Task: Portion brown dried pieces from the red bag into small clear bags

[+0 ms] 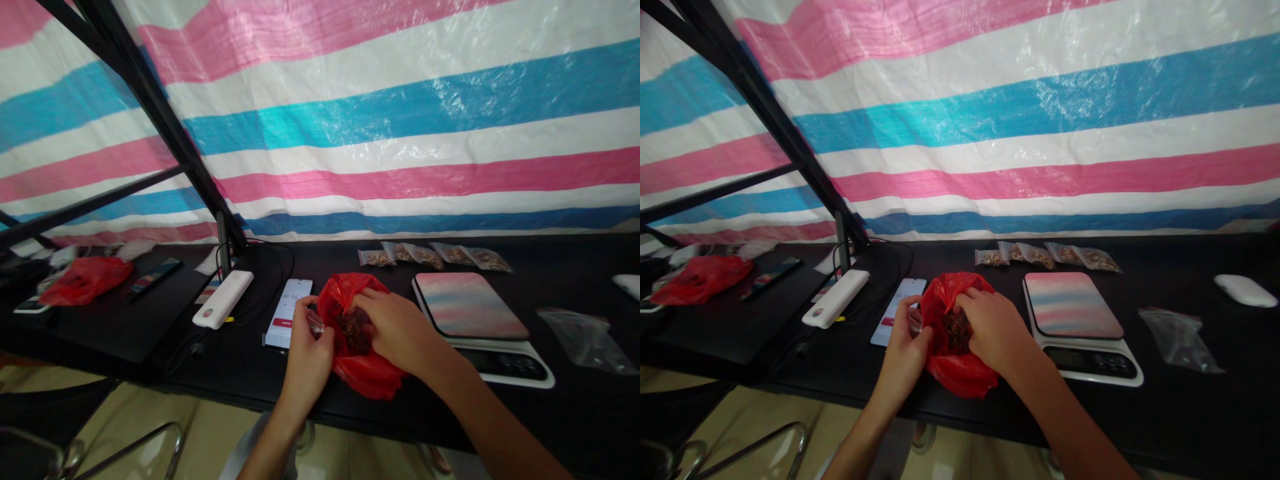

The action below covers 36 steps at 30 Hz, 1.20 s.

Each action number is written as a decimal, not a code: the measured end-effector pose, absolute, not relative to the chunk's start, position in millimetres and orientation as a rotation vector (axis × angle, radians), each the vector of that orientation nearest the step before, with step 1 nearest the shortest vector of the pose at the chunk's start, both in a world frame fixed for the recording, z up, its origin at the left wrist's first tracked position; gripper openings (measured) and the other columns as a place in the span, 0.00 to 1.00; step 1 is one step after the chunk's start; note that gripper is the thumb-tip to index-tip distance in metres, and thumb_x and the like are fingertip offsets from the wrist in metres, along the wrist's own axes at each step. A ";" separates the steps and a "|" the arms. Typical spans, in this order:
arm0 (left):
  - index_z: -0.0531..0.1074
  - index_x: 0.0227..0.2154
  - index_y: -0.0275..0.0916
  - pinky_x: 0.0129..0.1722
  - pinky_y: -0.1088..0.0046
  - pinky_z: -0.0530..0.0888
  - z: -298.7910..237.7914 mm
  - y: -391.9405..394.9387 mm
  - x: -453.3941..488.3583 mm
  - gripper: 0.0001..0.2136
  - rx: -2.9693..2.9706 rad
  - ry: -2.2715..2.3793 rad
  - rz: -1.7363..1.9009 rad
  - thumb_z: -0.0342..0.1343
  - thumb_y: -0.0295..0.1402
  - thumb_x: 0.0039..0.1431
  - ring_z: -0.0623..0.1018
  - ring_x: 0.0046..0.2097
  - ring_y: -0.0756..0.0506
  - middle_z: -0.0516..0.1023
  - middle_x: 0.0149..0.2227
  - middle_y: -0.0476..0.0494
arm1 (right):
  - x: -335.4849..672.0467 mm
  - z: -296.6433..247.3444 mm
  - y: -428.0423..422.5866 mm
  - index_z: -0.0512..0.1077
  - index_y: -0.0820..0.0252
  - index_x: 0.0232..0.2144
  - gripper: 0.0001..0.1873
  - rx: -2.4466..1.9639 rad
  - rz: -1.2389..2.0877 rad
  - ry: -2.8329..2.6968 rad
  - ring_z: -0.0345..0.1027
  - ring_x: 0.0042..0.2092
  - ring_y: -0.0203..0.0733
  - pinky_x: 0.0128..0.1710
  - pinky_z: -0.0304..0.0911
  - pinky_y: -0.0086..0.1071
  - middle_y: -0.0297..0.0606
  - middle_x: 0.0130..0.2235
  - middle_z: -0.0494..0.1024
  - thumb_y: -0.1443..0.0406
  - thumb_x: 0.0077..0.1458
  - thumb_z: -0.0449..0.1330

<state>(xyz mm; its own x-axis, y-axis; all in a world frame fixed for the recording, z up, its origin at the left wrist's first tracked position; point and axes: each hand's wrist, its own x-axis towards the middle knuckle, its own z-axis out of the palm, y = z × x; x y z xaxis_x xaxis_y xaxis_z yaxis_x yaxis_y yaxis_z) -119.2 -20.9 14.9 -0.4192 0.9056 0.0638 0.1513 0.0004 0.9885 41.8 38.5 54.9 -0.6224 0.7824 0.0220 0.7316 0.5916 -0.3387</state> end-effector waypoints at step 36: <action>0.54 0.63 0.46 0.47 0.67 0.75 0.8 -26.9 -107.7 0.30 1.440 1.368 1.459 0.58 0.27 0.60 0.78 0.44 0.46 0.71 0.49 0.43 | 49.2 71.3 34.6 0.75 0.54 0.46 0.17 -0.903 0.957 -2.338 0.69 0.40 0.38 0.42 0.62 0.32 0.35 0.42 0.78 0.74 0.57 0.58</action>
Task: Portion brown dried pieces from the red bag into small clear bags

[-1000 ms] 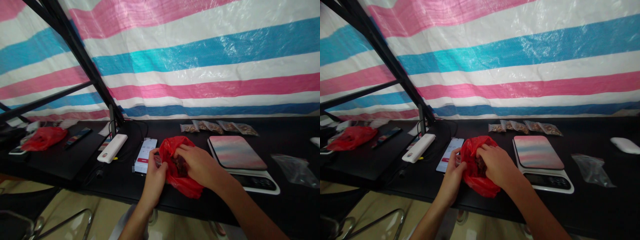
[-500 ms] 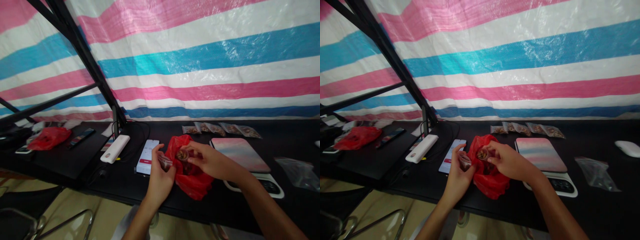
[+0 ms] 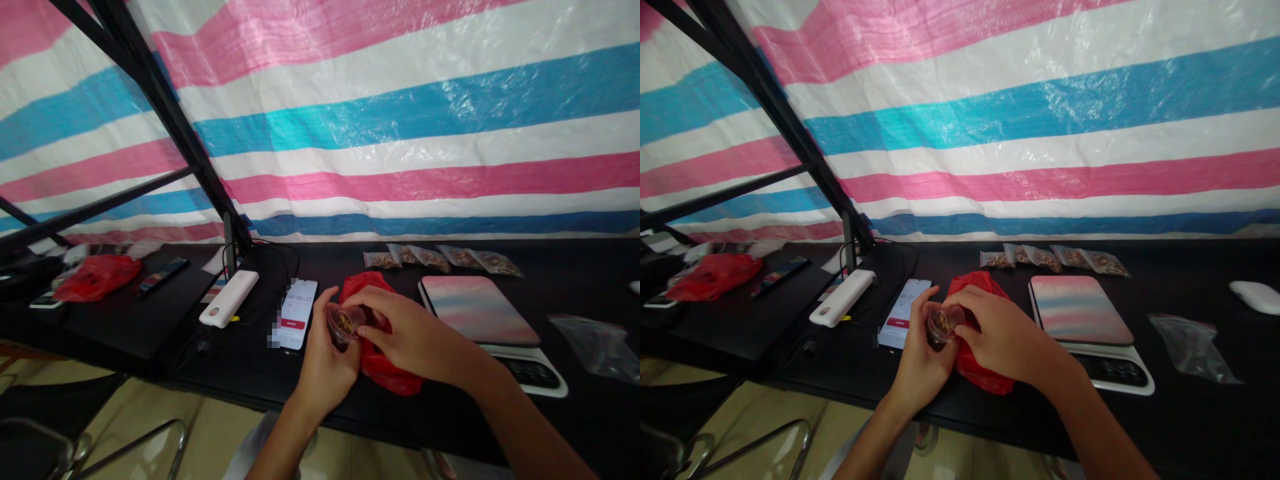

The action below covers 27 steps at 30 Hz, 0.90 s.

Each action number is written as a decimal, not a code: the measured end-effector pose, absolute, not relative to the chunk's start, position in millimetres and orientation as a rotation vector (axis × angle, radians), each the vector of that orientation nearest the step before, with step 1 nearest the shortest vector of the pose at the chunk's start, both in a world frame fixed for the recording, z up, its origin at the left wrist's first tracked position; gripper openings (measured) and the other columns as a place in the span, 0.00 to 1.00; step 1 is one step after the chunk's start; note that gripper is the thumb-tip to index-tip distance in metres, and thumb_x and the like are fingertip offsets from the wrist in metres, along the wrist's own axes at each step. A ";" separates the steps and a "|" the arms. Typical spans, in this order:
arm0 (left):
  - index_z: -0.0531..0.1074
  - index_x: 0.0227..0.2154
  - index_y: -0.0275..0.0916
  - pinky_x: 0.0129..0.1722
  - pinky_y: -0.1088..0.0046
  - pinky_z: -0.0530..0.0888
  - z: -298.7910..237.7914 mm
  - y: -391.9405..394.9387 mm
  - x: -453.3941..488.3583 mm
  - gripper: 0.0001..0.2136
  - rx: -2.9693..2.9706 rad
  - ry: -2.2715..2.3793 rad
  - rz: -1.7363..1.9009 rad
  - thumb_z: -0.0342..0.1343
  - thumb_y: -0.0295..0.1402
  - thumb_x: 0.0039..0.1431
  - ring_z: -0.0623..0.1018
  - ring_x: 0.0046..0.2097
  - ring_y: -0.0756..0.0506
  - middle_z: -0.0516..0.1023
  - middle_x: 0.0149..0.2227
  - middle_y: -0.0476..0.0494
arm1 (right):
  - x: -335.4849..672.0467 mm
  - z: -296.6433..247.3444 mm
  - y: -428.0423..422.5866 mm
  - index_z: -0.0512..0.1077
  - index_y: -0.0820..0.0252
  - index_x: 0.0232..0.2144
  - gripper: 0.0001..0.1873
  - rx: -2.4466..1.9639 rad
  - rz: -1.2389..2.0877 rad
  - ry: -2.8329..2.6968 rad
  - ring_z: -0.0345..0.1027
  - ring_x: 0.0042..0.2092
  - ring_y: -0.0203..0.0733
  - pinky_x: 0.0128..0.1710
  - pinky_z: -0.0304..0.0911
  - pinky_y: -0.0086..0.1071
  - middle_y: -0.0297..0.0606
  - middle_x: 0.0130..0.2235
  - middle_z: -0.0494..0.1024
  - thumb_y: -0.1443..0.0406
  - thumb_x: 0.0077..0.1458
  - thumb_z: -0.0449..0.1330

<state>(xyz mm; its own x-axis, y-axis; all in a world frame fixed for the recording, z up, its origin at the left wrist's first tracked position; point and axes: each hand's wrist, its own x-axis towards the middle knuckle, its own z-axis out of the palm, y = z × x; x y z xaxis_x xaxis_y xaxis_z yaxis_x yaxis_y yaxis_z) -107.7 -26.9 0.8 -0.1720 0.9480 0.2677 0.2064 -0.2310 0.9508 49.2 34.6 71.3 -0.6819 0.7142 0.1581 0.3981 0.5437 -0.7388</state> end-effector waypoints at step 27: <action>0.52 0.67 0.49 0.52 0.67 0.74 -9.6 -24.8 -119.6 0.36 1.488 1.355 1.400 0.60 0.25 0.59 0.79 0.50 0.46 0.74 0.52 0.43 | 37.6 66.7 26.7 0.75 0.57 0.46 0.19 -0.894 0.690 -2.483 0.70 0.46 0.43 0.46 0.65 0.36 0.41 0.46 0.74 0.77 0.56 0.55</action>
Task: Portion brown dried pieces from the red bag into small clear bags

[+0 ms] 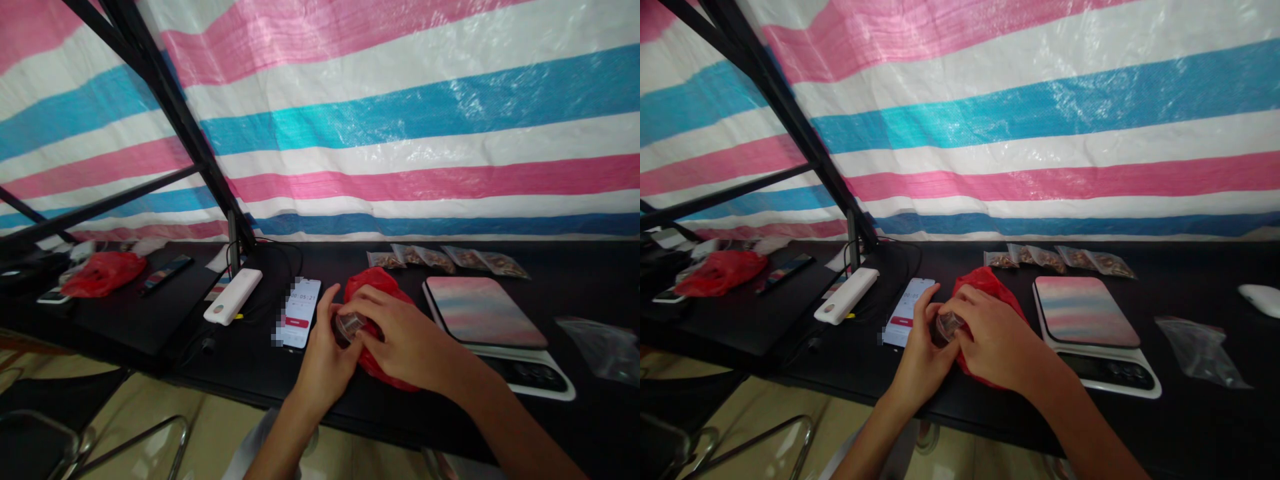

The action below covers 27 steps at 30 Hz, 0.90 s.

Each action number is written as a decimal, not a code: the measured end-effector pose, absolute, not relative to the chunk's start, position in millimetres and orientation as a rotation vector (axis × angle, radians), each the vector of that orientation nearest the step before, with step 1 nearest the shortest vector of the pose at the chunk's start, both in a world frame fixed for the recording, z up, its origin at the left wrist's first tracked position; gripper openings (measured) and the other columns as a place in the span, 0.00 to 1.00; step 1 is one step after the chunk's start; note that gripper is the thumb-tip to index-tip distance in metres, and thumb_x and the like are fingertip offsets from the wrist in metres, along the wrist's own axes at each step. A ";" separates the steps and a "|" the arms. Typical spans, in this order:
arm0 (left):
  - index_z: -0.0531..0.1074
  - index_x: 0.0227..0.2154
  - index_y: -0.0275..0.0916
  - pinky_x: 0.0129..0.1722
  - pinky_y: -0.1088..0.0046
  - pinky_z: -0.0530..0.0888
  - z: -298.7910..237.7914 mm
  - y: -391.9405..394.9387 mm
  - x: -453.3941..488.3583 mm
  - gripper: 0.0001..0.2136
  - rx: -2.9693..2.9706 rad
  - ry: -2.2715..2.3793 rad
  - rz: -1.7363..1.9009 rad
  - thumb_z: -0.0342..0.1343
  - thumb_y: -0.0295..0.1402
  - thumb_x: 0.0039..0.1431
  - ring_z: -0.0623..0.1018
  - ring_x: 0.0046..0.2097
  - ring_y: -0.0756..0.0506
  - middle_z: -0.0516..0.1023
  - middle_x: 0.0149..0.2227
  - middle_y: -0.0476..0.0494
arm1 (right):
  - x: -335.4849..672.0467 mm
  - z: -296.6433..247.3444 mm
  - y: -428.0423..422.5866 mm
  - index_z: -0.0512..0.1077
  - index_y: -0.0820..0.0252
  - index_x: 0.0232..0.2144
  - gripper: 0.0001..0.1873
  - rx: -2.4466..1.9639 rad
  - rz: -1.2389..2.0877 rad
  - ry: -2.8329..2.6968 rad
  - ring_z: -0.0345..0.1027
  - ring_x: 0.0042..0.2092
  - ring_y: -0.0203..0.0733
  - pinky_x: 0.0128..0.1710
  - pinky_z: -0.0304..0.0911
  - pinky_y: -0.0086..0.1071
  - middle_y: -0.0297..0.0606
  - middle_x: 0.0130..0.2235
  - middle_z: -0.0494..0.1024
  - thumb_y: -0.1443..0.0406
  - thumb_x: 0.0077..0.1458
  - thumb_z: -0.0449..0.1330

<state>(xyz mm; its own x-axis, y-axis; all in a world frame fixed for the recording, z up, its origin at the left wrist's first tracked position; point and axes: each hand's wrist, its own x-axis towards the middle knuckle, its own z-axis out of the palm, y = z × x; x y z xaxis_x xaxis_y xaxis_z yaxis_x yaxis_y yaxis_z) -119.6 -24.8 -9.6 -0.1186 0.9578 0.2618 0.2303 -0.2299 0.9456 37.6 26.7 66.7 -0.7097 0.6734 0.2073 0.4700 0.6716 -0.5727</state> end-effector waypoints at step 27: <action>0.70 0.37 0.41 0.37 0.72 0.69 2.8 -25.0 -116.5 0.07 1.576 1.545 1.264 0.56 0.24 0.57 0.75 0.36 0.46 0.76 0.35 0.48 | 34.6 69.9 27.0 0.77 0.58 0.39 0.07 -1.007 0.708 -2.460 0.74 0.41 0.46 0.43 0.64 0.38 0.39 0.39 0.82 0.61 0.62 0.63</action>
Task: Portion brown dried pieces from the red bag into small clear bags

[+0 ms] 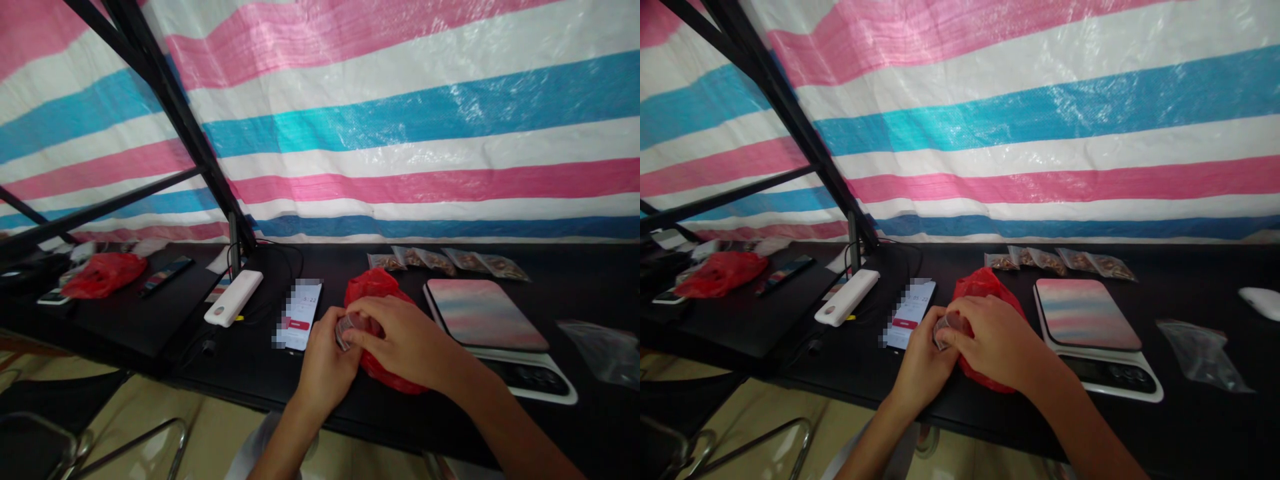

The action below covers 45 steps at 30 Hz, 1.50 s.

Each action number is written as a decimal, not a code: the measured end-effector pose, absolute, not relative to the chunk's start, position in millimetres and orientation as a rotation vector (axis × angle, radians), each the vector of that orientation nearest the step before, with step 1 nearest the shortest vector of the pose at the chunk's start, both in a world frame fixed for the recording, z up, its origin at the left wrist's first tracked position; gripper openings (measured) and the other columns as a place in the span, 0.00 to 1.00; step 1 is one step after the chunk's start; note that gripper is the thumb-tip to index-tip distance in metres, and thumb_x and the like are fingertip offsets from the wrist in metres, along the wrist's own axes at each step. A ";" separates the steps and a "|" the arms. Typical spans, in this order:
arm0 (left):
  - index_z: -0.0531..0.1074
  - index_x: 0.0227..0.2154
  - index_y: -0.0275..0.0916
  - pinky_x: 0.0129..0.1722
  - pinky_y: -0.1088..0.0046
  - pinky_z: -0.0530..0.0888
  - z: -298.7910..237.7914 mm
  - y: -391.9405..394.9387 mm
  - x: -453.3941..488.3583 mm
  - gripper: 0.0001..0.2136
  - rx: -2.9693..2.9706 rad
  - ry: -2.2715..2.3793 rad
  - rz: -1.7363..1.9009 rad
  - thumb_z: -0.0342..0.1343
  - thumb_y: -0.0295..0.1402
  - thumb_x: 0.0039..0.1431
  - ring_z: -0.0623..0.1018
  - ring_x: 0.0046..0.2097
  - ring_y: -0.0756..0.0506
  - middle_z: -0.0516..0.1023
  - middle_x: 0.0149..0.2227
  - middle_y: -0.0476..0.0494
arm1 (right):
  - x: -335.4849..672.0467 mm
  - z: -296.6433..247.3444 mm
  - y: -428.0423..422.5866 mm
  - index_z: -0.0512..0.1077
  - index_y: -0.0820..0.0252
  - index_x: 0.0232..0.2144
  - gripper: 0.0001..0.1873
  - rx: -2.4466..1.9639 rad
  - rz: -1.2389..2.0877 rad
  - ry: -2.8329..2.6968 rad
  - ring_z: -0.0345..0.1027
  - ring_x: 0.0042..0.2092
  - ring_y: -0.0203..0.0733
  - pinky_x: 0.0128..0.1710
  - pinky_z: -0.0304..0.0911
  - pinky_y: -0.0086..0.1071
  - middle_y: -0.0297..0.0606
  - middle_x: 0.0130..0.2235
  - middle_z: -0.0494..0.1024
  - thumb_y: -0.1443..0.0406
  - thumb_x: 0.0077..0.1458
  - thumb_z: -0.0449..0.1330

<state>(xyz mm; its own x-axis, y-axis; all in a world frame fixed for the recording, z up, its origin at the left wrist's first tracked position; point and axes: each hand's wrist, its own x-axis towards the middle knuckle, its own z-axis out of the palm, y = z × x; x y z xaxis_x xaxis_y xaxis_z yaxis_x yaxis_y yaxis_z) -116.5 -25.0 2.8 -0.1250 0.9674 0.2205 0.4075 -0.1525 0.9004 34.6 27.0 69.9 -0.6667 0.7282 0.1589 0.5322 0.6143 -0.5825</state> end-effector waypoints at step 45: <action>0.56 0.65 0.47 0.62 0.55 0.68 0.1 -30.3 -120.5 0.29 1.710 1.565 1.671 0.59 0.31 0.64 0.70 0.62 0.39 0.67 0.61 0.36 | 20.2 70.6 15.8 0.76 0.54 0.43 0.10 -0.794 0.607 -2.163 0.76 0.47 0.44 0.50 0.68 0.39 0.38 0.44 0.83 0.69 0.65 0.56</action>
